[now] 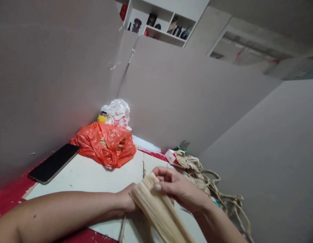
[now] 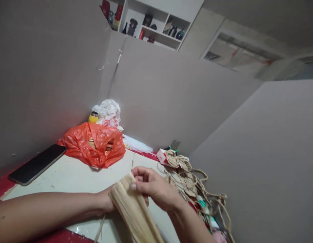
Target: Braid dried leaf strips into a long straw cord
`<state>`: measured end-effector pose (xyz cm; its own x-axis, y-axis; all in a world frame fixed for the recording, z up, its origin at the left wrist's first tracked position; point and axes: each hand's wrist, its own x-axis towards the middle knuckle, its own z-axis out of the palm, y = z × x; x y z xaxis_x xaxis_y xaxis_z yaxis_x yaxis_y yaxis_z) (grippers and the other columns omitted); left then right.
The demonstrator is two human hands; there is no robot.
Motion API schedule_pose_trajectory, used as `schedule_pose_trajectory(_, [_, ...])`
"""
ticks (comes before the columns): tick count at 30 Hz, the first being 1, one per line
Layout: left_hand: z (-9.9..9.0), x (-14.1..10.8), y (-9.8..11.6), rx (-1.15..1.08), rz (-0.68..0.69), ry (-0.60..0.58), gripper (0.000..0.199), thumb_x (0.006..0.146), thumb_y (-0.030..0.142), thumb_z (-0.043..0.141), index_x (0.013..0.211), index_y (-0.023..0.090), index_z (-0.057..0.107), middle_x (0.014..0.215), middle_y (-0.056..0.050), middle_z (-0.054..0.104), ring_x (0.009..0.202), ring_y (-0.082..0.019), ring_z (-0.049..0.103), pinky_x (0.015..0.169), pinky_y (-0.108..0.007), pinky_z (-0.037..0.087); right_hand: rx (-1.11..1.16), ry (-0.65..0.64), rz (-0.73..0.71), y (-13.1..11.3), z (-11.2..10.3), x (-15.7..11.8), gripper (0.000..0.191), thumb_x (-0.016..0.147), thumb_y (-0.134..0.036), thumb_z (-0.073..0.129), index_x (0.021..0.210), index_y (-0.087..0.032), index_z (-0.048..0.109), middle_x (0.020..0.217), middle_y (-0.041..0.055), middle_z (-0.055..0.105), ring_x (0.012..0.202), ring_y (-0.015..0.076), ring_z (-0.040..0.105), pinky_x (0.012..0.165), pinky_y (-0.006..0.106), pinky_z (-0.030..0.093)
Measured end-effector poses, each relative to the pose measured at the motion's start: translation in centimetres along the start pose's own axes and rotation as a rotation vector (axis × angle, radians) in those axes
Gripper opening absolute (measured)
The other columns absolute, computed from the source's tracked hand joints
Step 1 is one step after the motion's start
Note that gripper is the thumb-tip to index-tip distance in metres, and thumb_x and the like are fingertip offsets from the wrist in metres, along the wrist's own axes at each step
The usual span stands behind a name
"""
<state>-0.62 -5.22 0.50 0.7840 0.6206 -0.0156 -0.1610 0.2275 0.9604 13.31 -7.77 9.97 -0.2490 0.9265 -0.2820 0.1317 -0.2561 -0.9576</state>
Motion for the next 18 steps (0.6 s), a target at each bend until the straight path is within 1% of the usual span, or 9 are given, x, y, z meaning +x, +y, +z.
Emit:
schedule_pose_trajectory(1, [0.0, -0.1, 0.1, -0.069, -0.035, -0.053, 0.03, 0.072, 0.041, 0.061, 0.084, 0.015, 0.069, 0.08, -0.005, 0.067, 0.072, -0.017, 0.061, 0.07, -0.03, 0.047, 0.029, -0.029, 0.025, 1.7, -0.1, -0.3, 0.03, 0.061, -0.027, 0.078, 0.079, -0.017, 0.056, 0.058, -0.0056, 0.052, 0.042, 0.0041, 0.041, 0.036, 0.014, 0.031])
schedule_pose_trajectory(2, [-0.2, -0.2, -0.1, -0.102, -0.091, -0.071, 0.033, 0.066, 0.042, 0.066, 0.079, 0.011, 0.069, 0.076, -0.006, 0.067, 0.069, -0.018, 0.061, 0.069, -0.031, 0.047, 0.058, -0.046, 0.046, 3.3, -0.1, -0.6, 0.03, 0.062, -0.028, 0.077, 0.078, -0.017, 0.054, 0.057, -0.0064, 0.051, 0.04, 0.0035, 0.04, 0.035, 0.013, 0.032])
schedule_pose_trajectory(5, [-1.0, 0.0, -1.1, 0.007, -0.267, 0.049, 0.039, 0.051, 0.044, 0.074, 0.065, 0.008, 0.066, 0.06, -0.004, 0.063, 0.053, -0.015, 0.054, 0.055, -0.027, 0.042, 0.137, -0.055, 0.099, 6.9, -0.5, -1.4, 0.032, 0.063, -0.031, 0.077, 0.074, -0.016, 0.051, 0.055, -0.0055, 0.053, 0.036, 0.0028, 0.04, 0.033, 0.013, 0.033])
schedule_pose_trajectory(8, [-1.6, 0.3, -1.8, 0.03, -0.333, 0.119, 0.038, 0.048, 0.044, 0.074, 0.063, 0.009, 0.065, 0.051, -0.001, 0.058, 0.043, -0.01, 0.045, 0.047, -0.023, 0.033, 0.233, -0.069, 0.103, 8.4, -0.8, -2.1, 0.035, 0.061, -0.035, 0.077, 0.073, -0.016, 0.05, 0.056, -0.004, 0.055, 0.036, 0.0039, 0.043, 0.034, 0.014, 0.035])
schedule_pose_trajectory(11, [-1.4, 0.2, -1.3, 0.004, -0.307, 0.083, 0.034, 0.05, 0.041, 0.072, 0.061, 0.01, 0.065, 0.054, -0.002, 0.061, 0.045, -0.01, 0.047, 0.048, -0.022, 0.034, 0.207, -0.028, 0.056, 8.6, -0.8, -2.3, 0.033, 0.064, -0.037, 0.074, 0.073, -0.017, 0.049, 0.059, -0.0044, 0.053, 0.041, 0.0057, 0.046, 0.038, 0.016, 0.039])
schedule_pose_trajectory(13, [-1.1, 0.0, -0.7, 0.04, -0.288, 0.069, 0.035, 0.055, 0.042, 0.07, 0.065, 0.009, 0.067, 0.055, -0.002, 0.06, 0.042, -0.008, 0.043, 0.046, -0.022, 0.032, 0.062, 0.083, -0.005, 8.6, -0.6, -2.1, 0.029, 0.069, -0.037, 0.07, 0.075, -0.018, 0.049, 0.061, -0.0048, 0.05, 0.046, 0.0076, 0.047, 0.042, 0.018, 0.04])
schedule_pose_trajectory(15, [-0.8, -0.1, -0.2, 0.124, -0.283, 0.097, 0.039, 0.061, 0.047, 0.067, 0.073, 0.009, 0.069, 0.049, 0.001, 0.055, 0.036, -0.005, 0.032, 0.04, -0.02, 0.023, -0.169, 0.298, -0.104, 9.0, -0.3, -1.7, 0.023, 0.073, -0.034, 0.066, 0.084, -0.019, 0.052, 0.067, -0.0038, 0.051, 0.053, 0.0101, 0.049, 0.049, 0.021, 0.042])
schedule_pose_trajectory(17, [-0.7, -0.2, 0.0, 0.203, -0.278, 0.125, 0.042, 0.065, 0.05, 0.063, 0.076, 0.01, 0.069, 0.043, 0.005, 0.047, 0.034, -0.004, 0.022, 0.037, -0.02, 0.014, -0.431, 0.535, -0.224, 9.4, 0.1, -1.6, 0.027, 0.076, -0.029, 0.062, 0.099, -0.019, 0.052, 0.077, -0.0005, 0.054, 0.063, 0.0131, 0.052, 0.057, 0.024, 0.043])
schedule_pose_trajectory(18, [-0.7, -0.2, 0.0, 0.218, -0.272, 0.126, 0.042, 0.067, 0.05, 0.061, 0.077, 0.01, 0.069, 0.042, 0.005, 0.044, 0.034, -0.004, 0.021, 0.037, -0.02, 0.013, -0.548, 0.615, -0.277, 9.6, 0.3, -1.7, 0.028, 0.078, -0.028, 0.059, 0.103, -0.019, 0.052, 0.081, 0.0013, 0.055, 0.066, 0.0144, 0.053, 0.06, 0.026, 0.044])
